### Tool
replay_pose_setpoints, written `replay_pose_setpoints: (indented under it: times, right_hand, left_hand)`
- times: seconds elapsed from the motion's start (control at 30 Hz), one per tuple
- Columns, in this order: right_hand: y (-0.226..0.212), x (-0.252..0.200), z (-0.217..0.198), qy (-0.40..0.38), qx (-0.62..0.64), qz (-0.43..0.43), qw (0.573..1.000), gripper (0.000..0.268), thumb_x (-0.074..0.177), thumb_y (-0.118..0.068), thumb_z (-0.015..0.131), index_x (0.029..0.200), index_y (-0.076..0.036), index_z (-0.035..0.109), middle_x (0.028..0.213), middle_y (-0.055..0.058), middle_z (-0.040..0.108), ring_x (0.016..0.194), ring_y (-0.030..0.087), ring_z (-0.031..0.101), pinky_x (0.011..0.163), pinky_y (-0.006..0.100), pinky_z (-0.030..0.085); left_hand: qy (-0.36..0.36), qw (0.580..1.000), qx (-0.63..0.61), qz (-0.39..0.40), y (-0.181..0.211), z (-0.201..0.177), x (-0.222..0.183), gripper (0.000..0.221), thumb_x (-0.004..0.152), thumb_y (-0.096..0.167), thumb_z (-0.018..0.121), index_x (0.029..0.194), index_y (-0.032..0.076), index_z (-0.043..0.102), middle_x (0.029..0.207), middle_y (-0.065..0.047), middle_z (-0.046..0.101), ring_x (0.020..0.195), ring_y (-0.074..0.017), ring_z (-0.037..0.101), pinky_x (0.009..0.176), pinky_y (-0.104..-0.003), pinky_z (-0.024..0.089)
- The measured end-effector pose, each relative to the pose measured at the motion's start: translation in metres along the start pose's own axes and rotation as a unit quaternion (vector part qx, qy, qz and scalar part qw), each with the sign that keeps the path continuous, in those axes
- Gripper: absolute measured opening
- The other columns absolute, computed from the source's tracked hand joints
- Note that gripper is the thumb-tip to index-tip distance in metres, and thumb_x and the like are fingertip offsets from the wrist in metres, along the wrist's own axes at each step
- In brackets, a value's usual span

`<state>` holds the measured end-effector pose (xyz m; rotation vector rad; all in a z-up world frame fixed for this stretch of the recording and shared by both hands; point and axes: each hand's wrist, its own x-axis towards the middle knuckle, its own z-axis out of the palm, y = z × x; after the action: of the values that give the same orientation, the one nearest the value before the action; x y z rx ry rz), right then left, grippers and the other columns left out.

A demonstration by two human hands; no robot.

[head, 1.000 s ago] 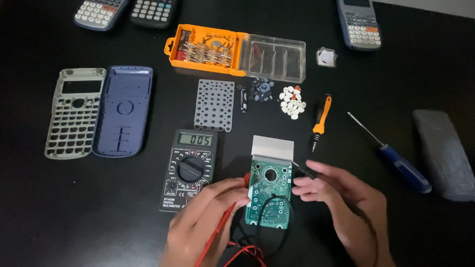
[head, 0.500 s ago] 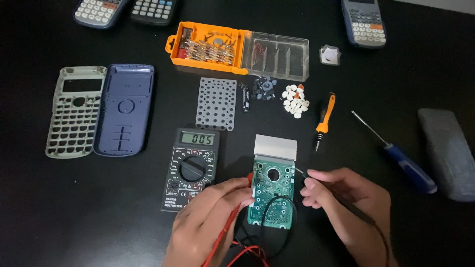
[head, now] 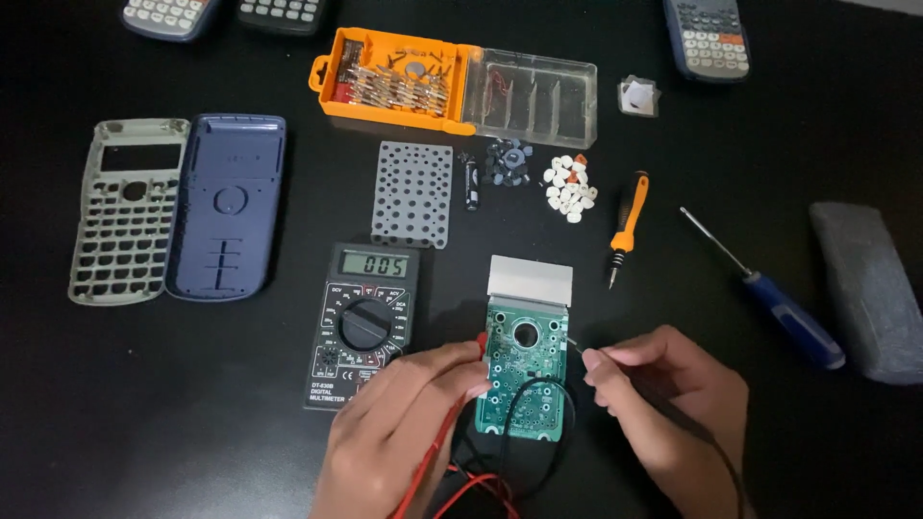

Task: Testing and diagnosing a calculator circuit board using a digital multimeter on a repair bench.

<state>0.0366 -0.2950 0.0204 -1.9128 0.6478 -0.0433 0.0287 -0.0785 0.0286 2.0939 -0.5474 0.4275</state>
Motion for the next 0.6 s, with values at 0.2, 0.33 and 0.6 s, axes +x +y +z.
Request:
replay_pose_setpoints:
  times: [0.2, 0.33, 0.6]
  right_hand:
    - [-0.006, -0.003, 0.001, 0.001, -0.021, 0.008, 1.000, 0.008, 0.077, -0.001, 0.084, 0.078, 0.001, 0.076, 0.067, 0.017, 0.079, 0.058, 0.021, 0.072, 0.058, 0.029, 0.055]
    - [-0.010, -0.004, 0.003, 0.002, -0.033, 0.011, 0.999, 0.007, 0.077, 0.000, 0.084, 0.078, 0.001, 0.077, 0.066, 0.016, 0.078, 0.059, 0.021, 0.072, 0.059, 0.029, 0.055]
    - [-0.015, -0.003, 0.006, 0.001, -0.044, 0.011, 0.999, 0.007, 0.076, 0.001, 0.085, 0.077, 0.001, 0.078, 0.065, 0.016, 0.078, 0.059, 0.020, 0.071, 0.060, 0.029, 0.055]
  left_hand:
    - [-0.019, 0.999, 0.026, -0.001, 0.000, 0.000, -0.001, 0.019, 0.093, 0.003, 0.069, 0.112, 0.005, 0.071, 0.116, -0.011, 0.075, 0.112, -0.0253, 0.075, 0.099, -0.037, 0.059]
    - [-0.008, 1.000, 0.014, 0.001, 0.001, 0.000, 0.000, 0.016, 0.094, 0.002, 0.067, 0.109, 0.003, 0.071, 0.115, -0.013, 0.075, 0.110, -0.0268, 0.075, 0.097, -0.037, 0.060]
    - [-0.026, 0.999, 0.017, 0.023, -0.002, -0.001, -0.001, 0.022, 0.094, 0.004, 0.070, 0.116, 0.002, 0.070, 0.119, -0.014, 0.073, 0.112, -0.0278, 0.074, 0.097, -0.039, 0.060]
